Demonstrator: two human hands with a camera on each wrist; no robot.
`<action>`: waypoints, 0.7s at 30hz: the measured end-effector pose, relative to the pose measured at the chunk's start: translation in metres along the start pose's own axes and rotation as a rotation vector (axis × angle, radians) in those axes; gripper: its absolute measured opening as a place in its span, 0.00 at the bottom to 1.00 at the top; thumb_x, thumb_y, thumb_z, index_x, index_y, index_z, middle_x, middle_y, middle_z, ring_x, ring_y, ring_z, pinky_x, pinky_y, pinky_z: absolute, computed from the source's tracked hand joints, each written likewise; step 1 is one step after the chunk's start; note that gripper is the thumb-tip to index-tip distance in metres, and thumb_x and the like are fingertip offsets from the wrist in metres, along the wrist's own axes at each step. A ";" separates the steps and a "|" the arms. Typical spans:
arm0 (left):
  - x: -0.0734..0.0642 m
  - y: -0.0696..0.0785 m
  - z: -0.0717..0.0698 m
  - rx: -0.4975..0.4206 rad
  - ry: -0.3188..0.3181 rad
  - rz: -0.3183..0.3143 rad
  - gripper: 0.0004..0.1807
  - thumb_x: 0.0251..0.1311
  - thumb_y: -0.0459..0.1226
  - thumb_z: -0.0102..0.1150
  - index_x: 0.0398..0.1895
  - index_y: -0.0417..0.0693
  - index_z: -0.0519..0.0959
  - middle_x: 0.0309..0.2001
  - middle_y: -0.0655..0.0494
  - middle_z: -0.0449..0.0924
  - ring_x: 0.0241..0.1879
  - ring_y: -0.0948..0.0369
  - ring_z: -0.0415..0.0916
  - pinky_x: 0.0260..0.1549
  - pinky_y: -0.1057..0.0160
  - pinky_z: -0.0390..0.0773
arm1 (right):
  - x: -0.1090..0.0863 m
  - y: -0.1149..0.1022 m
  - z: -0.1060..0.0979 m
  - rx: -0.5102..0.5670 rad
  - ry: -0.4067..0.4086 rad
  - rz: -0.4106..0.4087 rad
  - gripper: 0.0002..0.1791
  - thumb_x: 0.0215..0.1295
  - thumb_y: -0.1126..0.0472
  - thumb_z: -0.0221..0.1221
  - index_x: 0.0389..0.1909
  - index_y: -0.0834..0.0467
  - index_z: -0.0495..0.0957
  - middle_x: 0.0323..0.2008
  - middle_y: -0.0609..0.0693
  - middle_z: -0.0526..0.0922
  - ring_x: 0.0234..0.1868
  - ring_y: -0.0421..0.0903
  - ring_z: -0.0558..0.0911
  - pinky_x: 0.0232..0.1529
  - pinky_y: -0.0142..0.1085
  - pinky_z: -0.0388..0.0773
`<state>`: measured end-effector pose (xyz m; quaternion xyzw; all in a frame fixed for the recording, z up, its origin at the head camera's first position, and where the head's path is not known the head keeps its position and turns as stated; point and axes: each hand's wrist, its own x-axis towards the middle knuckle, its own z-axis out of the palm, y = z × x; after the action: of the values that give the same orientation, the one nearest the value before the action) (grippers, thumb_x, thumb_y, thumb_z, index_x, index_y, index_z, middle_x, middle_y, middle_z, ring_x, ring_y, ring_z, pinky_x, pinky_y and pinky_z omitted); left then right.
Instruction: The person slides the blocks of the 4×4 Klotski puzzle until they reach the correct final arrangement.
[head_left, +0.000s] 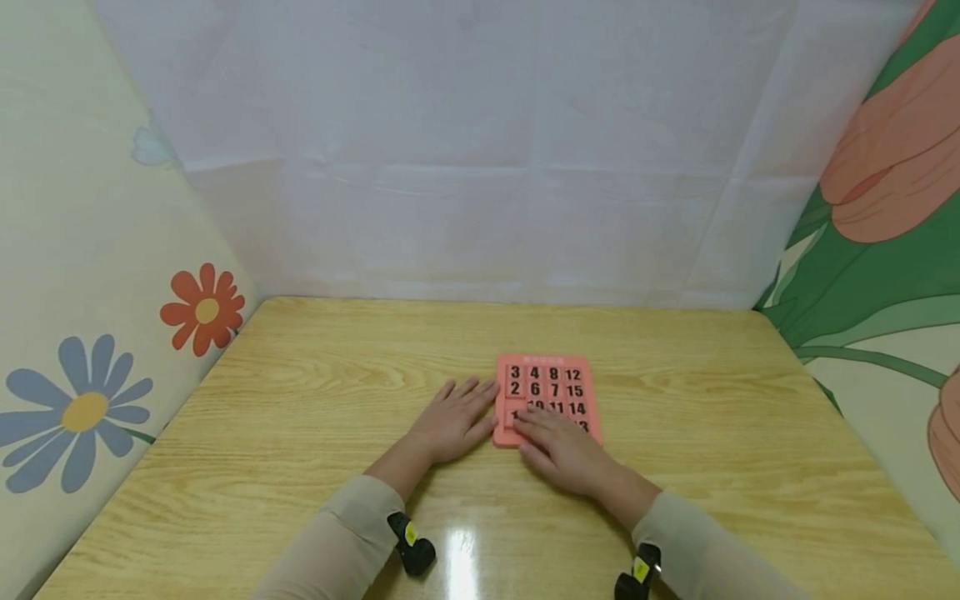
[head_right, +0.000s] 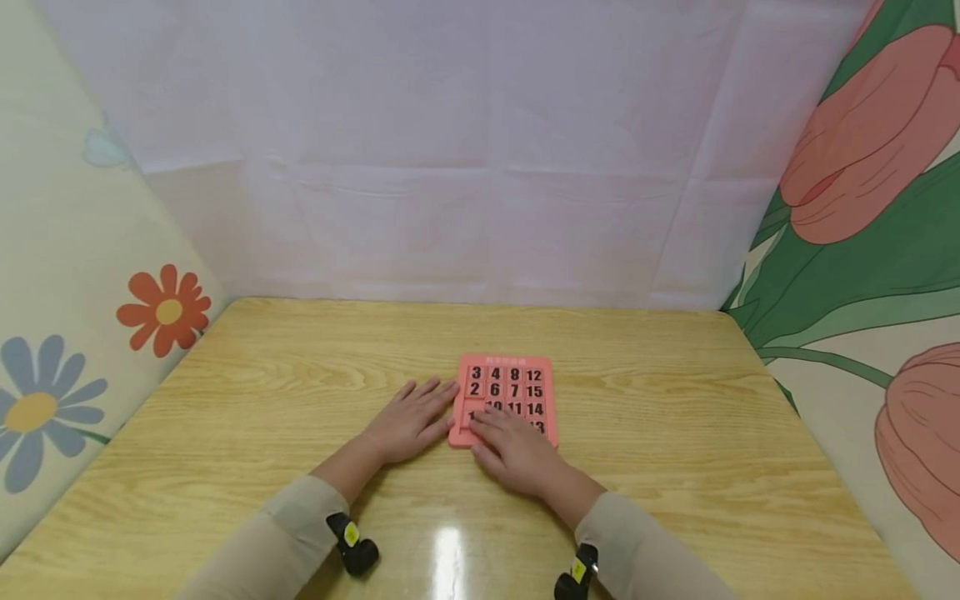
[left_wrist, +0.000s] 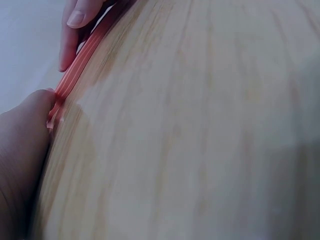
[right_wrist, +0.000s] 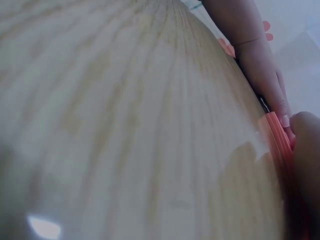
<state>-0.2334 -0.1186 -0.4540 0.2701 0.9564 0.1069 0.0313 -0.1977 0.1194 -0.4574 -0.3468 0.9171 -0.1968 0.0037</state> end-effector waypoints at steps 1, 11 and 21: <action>0.000 0.000 0.000 -0.001 0.001 0.000 0.33 0.75 0.54 0.36 0.77 0.50 0.55 0.77 0.55 0.55 0.78 0.51 0.47 0.77 0.44 0.43 | 0.001 0.000 0.000 -0.005 0.002 -0.004 0.27 0.76 0.47 0.44 0.70 0.55 0.68 0.72 0.52 0.66 0.74 0.54 0.63 0.75 0.51 0.58; 0.001 -0.001 0.001 -0.007 -0.016 -0.010 0.34 0.75 0.55 0.35 0.78 0.52 0.53 0.78 0.56 0.53 0.78 0.51 0.45 0.77 0.44 0.41 | 0.007 0.000 -0.004 0.009 -0.011 0.034 0.28 0.76 0.47 0.44 0.70 0.56 0.67 0.72 0.52 0.66 0.75 0.54 0.61 0.76 0.50 0.54; 0.000 -0.001 0.000 -0.009 -0.013 -0.008 0.34 0.75 0.55 0.34 0.78 0.52 0.53 0.78 0.57 0.53 0.78 0.51 0.46 0.77 0.44 0.42 | 0.010 0.001 -0.005 0.020 -0.012 0.063 0.28 0.76 0.46 0.45 0.70 0.54 0.67 0.72 0.52 0.67 0.75 0.55 0.61 0.76 0.51 0.56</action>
<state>-0.2340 -0.1187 -0.4545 0.2669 0.9567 0.1092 0.0389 -0.2066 0.1154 -0.4523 -0.3190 0.9254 -0.2037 0.0186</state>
